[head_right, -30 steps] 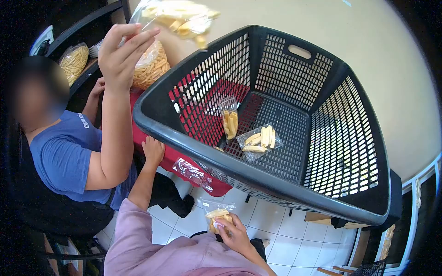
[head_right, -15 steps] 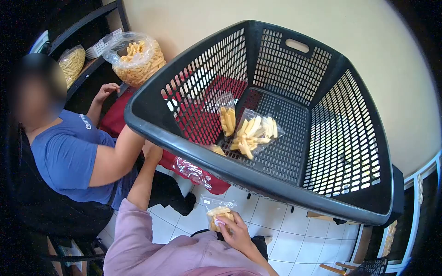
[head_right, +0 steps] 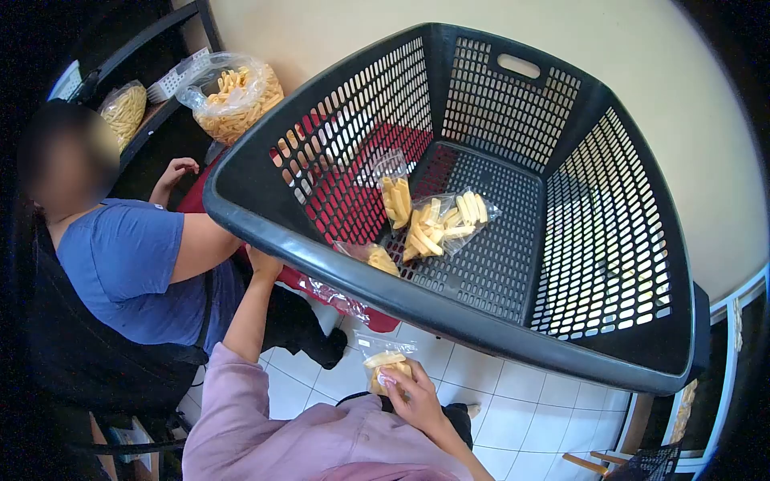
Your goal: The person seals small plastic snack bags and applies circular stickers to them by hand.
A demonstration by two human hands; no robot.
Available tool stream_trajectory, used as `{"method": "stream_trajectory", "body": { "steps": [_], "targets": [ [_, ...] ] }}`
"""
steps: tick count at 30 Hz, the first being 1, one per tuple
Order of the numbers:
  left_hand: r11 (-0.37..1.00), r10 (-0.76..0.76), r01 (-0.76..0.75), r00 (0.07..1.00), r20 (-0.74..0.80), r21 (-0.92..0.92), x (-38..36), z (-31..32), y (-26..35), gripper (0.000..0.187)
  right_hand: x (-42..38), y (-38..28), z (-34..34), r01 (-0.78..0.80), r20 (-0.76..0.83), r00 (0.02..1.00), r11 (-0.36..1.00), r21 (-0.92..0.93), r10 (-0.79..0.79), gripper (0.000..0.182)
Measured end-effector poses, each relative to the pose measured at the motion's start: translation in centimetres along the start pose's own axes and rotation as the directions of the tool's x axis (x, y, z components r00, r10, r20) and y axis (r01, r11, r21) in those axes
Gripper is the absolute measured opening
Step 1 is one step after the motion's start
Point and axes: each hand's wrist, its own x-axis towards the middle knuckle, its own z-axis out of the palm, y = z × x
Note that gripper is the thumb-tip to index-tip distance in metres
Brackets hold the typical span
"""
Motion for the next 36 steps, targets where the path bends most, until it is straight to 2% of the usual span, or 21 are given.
{"method": "stream_trajectory", "body": {
  "steps": [2,3,5,10,12,14,21,24,28,30,33,36],
  "targets": [
    [0.999,0.015,-0.011,0.995,0.101,-0.038,0.1,-0.8,0.3,0.047,-0.1,0.1,0.0,0.014,-0.007,1.000,1.000,-0.016,-0.014,0.022],
    [0.999,0.016,-0.013,0.995,0.099,-0.038,0.1,-0.6,0.1,0.047,-0.1,0.2,-0.1,0.028,-0.014,1.000,0.999,-0.033,-0.028,0.022],
    [0.993,0.081,-0.080,0.997,-0.001,-0.084,0.0,0.0,-0.3,0.045,-0.1,0.3,-0.1,0.038,-0.024,0.999,0.998,-0.047,-0.039,0.022],
    [0.998,0.052,-0.052,0.999,0.014,-0.043,-0.1,-0.3,0.0,0.042,-0.1,0.1,-0.3,0.020,-0.026,0.999,0.999,-0.034,-0.021,0.023],
    [0.998,0.046,-0.044,0.998,0.036,-0.040,-0.1,-0.4,0.1,0.041,0.1,0.0,-0.4,0.061,-0.050,0.997,0.998,-0.032,-0.063,0.024],
    [0.998,0.066,-0.066,0.997,-0.027,0.013,-0.2,-0.3,0.1,0.040,0.2,-0.2,-0.5,0.074,-0.047,0.996,0.997,-0.032,-0.075,0.024],
    [0.999,0.030,-0.032,0.998,-0.061,-0.027,-0.1,-1.6,0.9,0.031,0.9,-1.1,-1.0,0.142,-0.070,0.987,0.989,-0.028,-0.144,0.027],
    [0.997,0.042,-0.044,0.999,-0.028,-0.063,0.0,-1.6,0.6,0.028,1.1,-1.1,-1.0,0.181,-0.102,0.978,0.983,-0.037,-0.184,0.027],
    [0.997,0.050,-0.053,0.997,-0.061,-0.059,-0.1,-0.6,0.4,0.028,1.0,-0.9,-0.8,0.177,-0.093,0.979,0.983,-0.042,-0.180,0.027],
    [0.997,0.043,-0.047,0.997,-0.071,-0.068,-0.1,-0.4,0.2,0.027,0.8,-1.0,-0.7,0.123,-0.055,0.991,0.992,-0.009,-0.123,0.027],
    [0.994,0.044,-0.052,0.995,-0.088,-0.098,-0.2,-1.0,0.5,0.027,0.9,-0.6,-0.1,0.176,-0.056,0.983,0.984,-0.008,-0.176,0.027],
    [0.997,0.034,-0.036,0.999,-0.034,-0.067,0.0,-1.7,0.6,0.031,0.9,-0.8,0.2,0.150,-0.012,0.989,0.989,0.005,-0.150,0.028]
  ]
}}
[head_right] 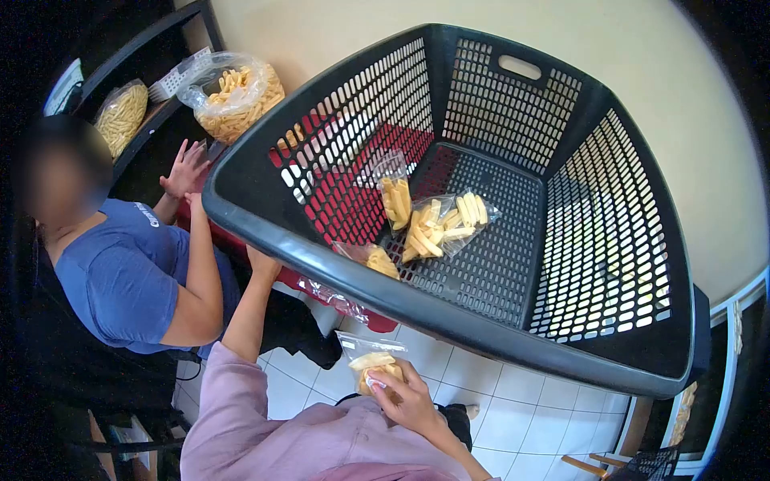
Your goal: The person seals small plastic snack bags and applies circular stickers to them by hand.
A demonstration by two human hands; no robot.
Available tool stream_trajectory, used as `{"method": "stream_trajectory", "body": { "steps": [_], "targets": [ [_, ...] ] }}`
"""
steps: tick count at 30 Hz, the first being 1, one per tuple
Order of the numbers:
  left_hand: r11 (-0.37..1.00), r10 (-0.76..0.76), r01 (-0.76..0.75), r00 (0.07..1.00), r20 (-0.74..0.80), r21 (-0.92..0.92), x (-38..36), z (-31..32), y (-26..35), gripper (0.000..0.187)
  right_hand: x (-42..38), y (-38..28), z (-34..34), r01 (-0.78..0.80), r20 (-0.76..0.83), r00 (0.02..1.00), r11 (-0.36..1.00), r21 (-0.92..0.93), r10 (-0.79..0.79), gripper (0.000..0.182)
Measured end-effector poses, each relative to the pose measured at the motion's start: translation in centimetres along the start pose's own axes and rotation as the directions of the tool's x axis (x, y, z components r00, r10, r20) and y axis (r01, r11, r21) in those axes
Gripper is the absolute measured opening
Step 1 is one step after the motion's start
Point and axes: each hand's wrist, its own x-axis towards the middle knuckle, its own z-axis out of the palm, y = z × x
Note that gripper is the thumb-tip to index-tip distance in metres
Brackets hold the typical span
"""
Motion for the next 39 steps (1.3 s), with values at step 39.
{"method": "stream_trajectory", "body": {
  "steps": [39],
  "targets": [
    [0.988,-0.109,0.091,0.984,0.144,0.126,0.1,-1.9,1.6,0.043,-0.7,-0.7,1.2,-0.010,0.049,0.999,0.999,-0.037,0.012,0.025]
  ]
}}
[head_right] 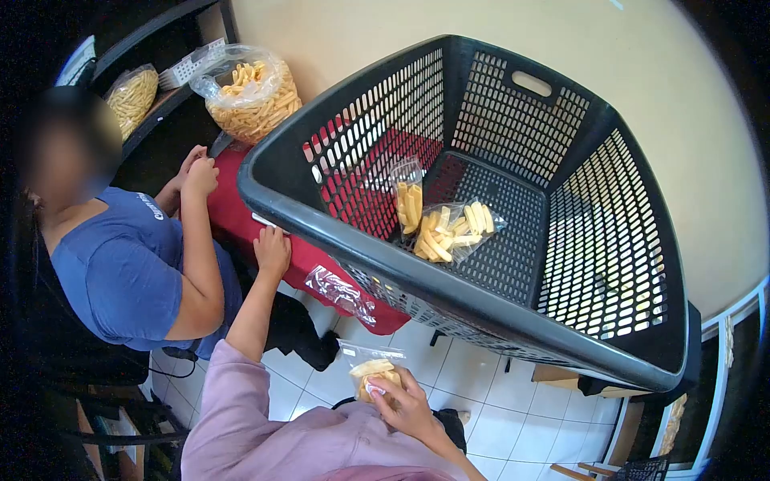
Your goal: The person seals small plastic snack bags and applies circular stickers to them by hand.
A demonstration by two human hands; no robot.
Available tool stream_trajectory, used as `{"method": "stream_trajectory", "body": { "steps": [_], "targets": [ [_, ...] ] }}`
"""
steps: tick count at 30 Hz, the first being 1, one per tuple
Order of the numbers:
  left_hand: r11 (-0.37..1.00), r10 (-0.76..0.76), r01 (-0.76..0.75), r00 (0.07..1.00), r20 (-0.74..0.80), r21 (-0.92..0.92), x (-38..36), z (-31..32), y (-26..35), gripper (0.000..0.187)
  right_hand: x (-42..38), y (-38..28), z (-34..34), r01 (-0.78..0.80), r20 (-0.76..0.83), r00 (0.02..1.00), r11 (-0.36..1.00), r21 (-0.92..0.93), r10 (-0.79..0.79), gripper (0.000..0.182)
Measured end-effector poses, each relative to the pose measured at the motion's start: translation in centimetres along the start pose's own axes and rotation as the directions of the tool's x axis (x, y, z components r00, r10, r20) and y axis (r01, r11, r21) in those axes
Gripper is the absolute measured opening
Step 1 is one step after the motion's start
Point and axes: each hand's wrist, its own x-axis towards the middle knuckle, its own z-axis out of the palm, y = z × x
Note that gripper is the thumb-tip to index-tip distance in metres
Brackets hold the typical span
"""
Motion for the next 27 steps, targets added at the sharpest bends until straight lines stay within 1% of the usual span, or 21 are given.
{"method": "stream_trajectory", "body": {
  "steps": [7,9,10,12,16,18,22,27],
  "targets": [
    [1.000,0.000,0.000,1.000,-0.025,0.004,-0.13,-0.18,0.05,0.044,0.07,-0.20,-0.11,0.011,-0.010,1.000,1.000,0.006,-0.011,0.025],
    [0.998,0.027,-0.031,0.997,-0.073,-0.052,-0.23,-0.46,0.09,0.021,0.10,-0.20,-0.09,0.014,0.003,1.000,1.000,-0.011,-0.014,0.024],
    [0.998,0.026,-0.030,0.997,-0.074,-0.053,-0.23,-0.29,0.04,0.021,0.12,-0.22,-0.08,0.015,0.004,1.000,1.000,-0.012,-0.015,0.024],
    [1.000,0.004,-0.004,0.998,-0.059,0.000,-0.18,0.10,0.01,0.045,0.17,-0.23,-0.03,0.010,0.009,1.000,1.000,-0.006,-0.010,0.024],
    [1.000,-0.008,0.007,1.000,-0.030,-0.008,-0.10,0.21,-0.01,0.045,0.17,-0.03,0.01,0.005,0.013,1.000,1.000,-0.010,-0.005,0.024],
    [0.998,-0.052,0.051,0.998,-0.035,-0.028,0.03,0.37,0.06,0.047,0.17,0.13,0.06,0.002,0.013,1.000,1.000,-0.008,-0.002,0.024],
    [0.998,-0.030,0.031,0.999,0.012,-0.051,0.24,0.13,0.07,0.048,0.37,-0.09,-0.06,-0.003,0.020,1.000,1.000,-0.007,0.003,0.024],
    [0.993,-0.063,0.066,0.998,0.031,-0.097,0.46,0.14,0.07,0.047,0.28,0.14,-0.04,0.008,0.031,0.999,1.000,-0.005,-0.008,0.025]
  ]
}}
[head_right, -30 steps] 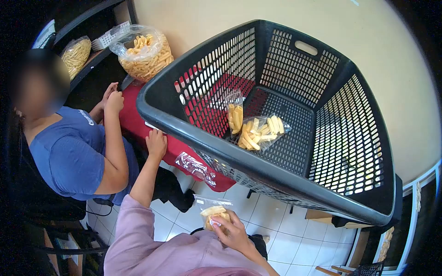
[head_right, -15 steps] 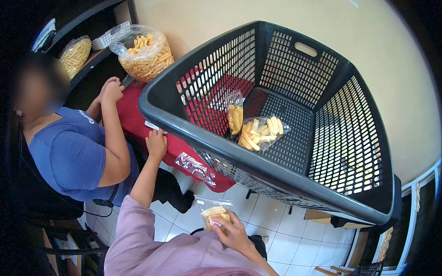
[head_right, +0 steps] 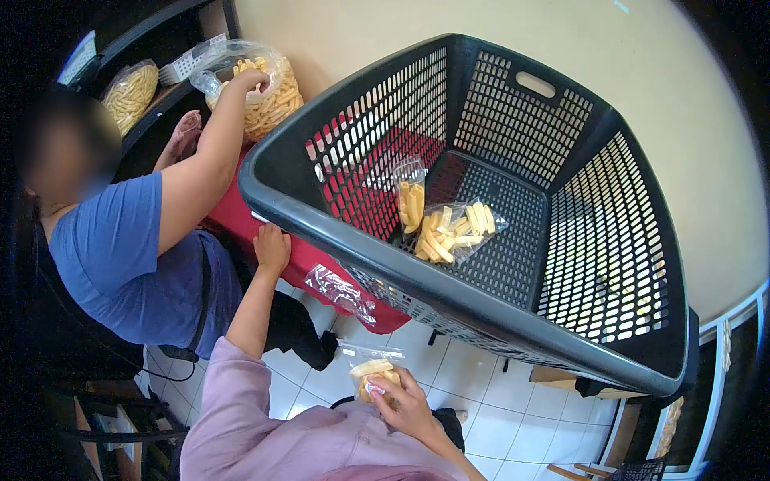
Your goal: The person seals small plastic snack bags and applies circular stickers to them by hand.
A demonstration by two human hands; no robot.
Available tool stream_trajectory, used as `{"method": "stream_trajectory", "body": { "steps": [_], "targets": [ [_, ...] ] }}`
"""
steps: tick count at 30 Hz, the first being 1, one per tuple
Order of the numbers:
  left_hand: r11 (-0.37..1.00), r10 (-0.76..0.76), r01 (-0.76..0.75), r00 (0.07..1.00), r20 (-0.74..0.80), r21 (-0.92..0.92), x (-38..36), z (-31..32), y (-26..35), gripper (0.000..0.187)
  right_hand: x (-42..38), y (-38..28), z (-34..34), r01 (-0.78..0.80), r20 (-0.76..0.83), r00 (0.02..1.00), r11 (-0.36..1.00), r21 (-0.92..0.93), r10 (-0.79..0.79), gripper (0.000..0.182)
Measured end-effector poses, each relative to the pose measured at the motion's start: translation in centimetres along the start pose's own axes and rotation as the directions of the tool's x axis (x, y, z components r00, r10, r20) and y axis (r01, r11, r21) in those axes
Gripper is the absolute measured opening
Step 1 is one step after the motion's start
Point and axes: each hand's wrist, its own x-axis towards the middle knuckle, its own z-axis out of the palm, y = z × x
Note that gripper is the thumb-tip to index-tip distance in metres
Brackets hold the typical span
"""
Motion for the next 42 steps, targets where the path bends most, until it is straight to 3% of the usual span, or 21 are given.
{"method": "stream_trajectory", "body": {
  "steps": [30,42],
  "targets": [
    [0.995,0.030,-0.023,0.997,-0.072,0.097,-0.4,0.6,-0.2,0.048,-1.8,-0.3,-0.8,-0.079,-0.045,0.996,0.997,0.022,0.079,0.022],
    [0.997,0.056,-0.052,0.995,-0.085,0.052,-0.5,0.5,-0.3,0.046,-1.4,0.2,-0.4,-0.079,-0.006,0.997,0.997,0.001,0.079,0.023]
  ]
}}
